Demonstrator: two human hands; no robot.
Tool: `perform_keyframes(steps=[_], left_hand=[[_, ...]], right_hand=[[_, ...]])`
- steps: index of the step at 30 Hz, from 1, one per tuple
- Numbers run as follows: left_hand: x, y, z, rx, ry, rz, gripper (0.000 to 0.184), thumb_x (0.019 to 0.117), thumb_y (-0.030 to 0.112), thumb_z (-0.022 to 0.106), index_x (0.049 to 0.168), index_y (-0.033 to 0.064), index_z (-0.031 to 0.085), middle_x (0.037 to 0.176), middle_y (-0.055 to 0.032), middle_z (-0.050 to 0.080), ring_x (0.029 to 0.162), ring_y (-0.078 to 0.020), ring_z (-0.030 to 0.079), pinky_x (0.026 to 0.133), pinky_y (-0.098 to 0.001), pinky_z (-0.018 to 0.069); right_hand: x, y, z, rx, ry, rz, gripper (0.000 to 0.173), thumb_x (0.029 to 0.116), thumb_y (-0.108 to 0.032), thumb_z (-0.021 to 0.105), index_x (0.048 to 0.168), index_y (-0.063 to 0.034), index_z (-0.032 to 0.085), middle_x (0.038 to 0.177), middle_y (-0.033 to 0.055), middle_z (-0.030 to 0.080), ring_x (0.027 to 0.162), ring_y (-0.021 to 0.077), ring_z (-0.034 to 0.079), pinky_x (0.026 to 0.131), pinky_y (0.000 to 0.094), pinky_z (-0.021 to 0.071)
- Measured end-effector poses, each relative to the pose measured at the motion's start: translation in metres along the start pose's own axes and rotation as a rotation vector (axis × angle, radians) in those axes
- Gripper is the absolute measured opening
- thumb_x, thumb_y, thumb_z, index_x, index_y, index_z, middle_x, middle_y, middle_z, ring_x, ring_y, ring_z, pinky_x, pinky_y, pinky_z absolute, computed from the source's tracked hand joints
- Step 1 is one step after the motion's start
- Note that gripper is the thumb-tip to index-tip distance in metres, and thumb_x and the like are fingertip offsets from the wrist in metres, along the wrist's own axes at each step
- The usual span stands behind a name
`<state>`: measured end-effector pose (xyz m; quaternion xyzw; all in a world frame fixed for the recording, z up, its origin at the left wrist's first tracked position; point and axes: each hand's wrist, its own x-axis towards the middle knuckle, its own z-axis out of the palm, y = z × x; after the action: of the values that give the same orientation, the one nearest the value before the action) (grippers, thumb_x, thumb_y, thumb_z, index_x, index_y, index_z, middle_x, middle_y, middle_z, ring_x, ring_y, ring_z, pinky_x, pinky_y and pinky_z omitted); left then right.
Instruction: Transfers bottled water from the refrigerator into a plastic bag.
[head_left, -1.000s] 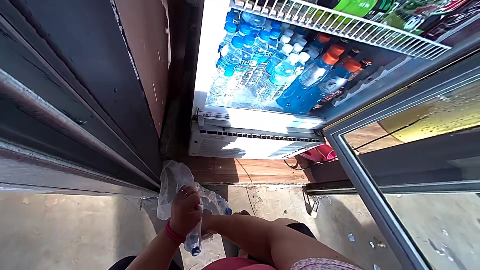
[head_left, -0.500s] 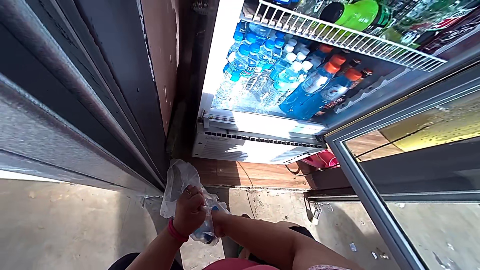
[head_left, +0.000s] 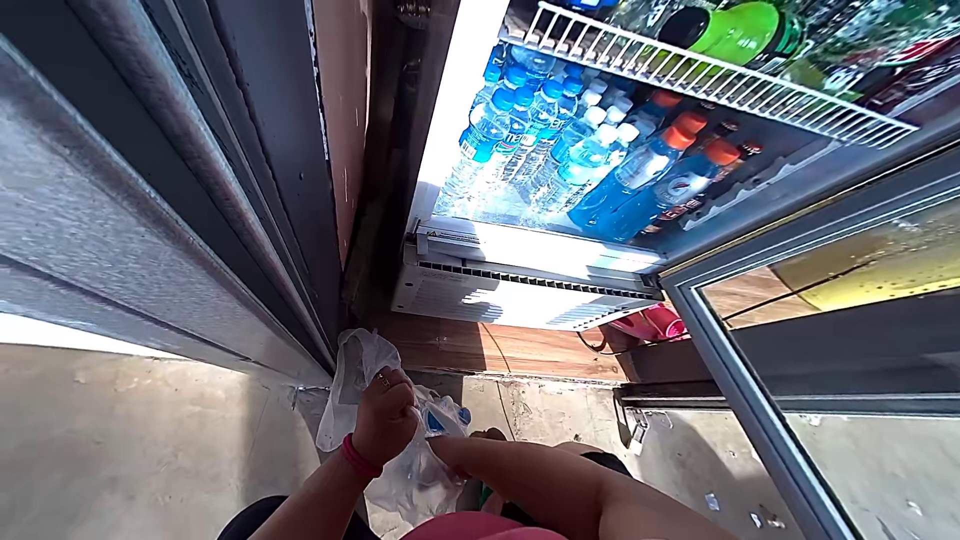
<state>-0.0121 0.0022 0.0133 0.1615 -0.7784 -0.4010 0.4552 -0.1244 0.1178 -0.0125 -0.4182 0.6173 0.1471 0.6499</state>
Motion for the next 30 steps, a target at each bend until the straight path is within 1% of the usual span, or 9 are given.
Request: perform_keyframes(steps=[2,4,6,11,16,19,22,27,30], left_hand=[[0.002,-0.002,-0.001,-0.003,0.023,-0.006,0.016,0.0703,0.007,0.063,0.060,0.0097,0.051,0.072,-0.0046,0.063,0.078,-0.0144,0.063,0.072,-0.0226,0.0506],[0.004,-0.003,-0.005,-0.023,0.043,-0.011,0.016,0.0713,0.008,0.063,0.062,0.0096,0.051,0.074,-0.0044,0.062,0.079,-0.0133,0.062,0.073,-0.0220,0.0504],[0.005,-0.004,-0.007,-0.036,0.053,-0.014,0.017,0.0720,0.008,0.064,0.062,0.0103,0.050,0.074,-0.0035,0.062,0.081,-0.0126,0.062,0.074,-0.0213,0.0500],[0.007,-0.004,-0.006,-0.042,0.079,-0.026,0.016,0.0723,0.007,0.064,0.063,0.0099,0.051,0.074,-0.0043,0.062,0.080,-0.0125,0.062,0.074,-0.0205,0.0502],[0.007,-0.004,-0.004,-0.033,0.110,-0.084,0.018,0.0725,0.007,0.064,0.062,0.0089,0.050,0.074,-0.0050,0.062,0.081,-0.0127,0.062,0.075,-0.0214,0.0504],[0.006,-0.003,-0.003,-0.022,0.111,-0.076,0.019,0.0739,0.007,0.064,0.062,0.0097,0.049,0.072,-0.0042,0.061,0.080,-0.0122,0.062,0.077,-0.0213,0.0504],[0.006,0.000,-0.004,-0.015,0.109,-0.073,0.019,0.0739,0.007,0.063,0.061,0.0103,0.049,0.071,-0.0040,0.060,0.078,-0.0124,0.061,0.075,-0.0216,0.0500],[0.003,0.003,-0.008,-0.015,0.082,-0.072,0.018,0.0725,0.006,0.063,0.062,0.0097,0.050,0.074,-0.0052,0.061,0.080,-0.0130,0.062,0.075,-0.0215,0.0504],[0.004,0.004,-0.011,-0.026,0.083,-0.058,0.018,0.0741,0.006,0.063,0.063,0.0093,0.049,0.075,-0.0060,0.060,0.080,-0.0125,0.061,0.075,-0.0196,0.0491]], right_hand=[[-0.017,0.001,-0.012,-0.151,0.158,-0.120,0.045,0.0981,-0.011,0.067,0.137,0.0085,0.056,0.134,0.0331,0.060,0.130,0.0488,0.055,0.109,0.0665,0.0400],[-0.040,0.003,-0.031,-0.134,0.277,-0.106,0.052,0.0948,-0.009,0.067,0.145,-0.0019,0.055,0.136,0.0305,0.060,0.131,0.0487,0.055,0.110,0.0671,0.0400],[-0.072,0.007,-0.051,0.009,0.379,-0.064,0.059,0.0918,-0.020,0.075,0.147,-0.0117,0.056,0.136,0.0292,0.059,0.127,0.0470,0.057,0.105,0.0656,0.0440],[-0.210,-0.013,-0.119,0.394,0.592,-0.053,0.051,0.0988,-0.024,0.070,0.145,-0.0113,0.052,0.120,0.0169,0.063,0.086,0.0224,0.067,0.074,0.0392,0.0578],[-0.300,-0.002,-0.188,0.203,1.151,-0.078,0.043,0.0996,-0.030,0.069,0.139,-0.0139,0.062,0.093,0.0100,0.069,0.065,0.0137,0.061,0.061,0.0331,0.0538],[-0.315,-0.012,-0.233,0.104,1.341,0.042,0.048,0.1018,-0.031,0.067,0.144,-0.0111,0.057,0.113,0.0216,0.067,0.083,0.0296,0.067,0.077,0.0526,0.0562],[-0.303,-0.014,-0.278,0.085,1.458,0.083,0.056,0.0996,-0.035,0.069,0.146,-0.0074,0.055,0.130,0.0311,0.061,0.110,0.0482,0.064,0.091,0.0696,0.0484],[-0.268,-0.010,-0.334,0.120,1.518,0.134,0.058,0.0969,-0.035,0.072,0.142,-0.0003,0.056,0.129,0.0328,0.061,0.112,0.0498,0.062,0.092,0.0699,0.0468],[-0.261,-0.013,-0.349,0.093,1.609,0.151,0.059,0.0945,-0.035,0.073,0.140,-0.0008,0.058,0.135,0.0344,0.058,0.128,0.0525,0.055,0.102,0.0727,0.0402]])
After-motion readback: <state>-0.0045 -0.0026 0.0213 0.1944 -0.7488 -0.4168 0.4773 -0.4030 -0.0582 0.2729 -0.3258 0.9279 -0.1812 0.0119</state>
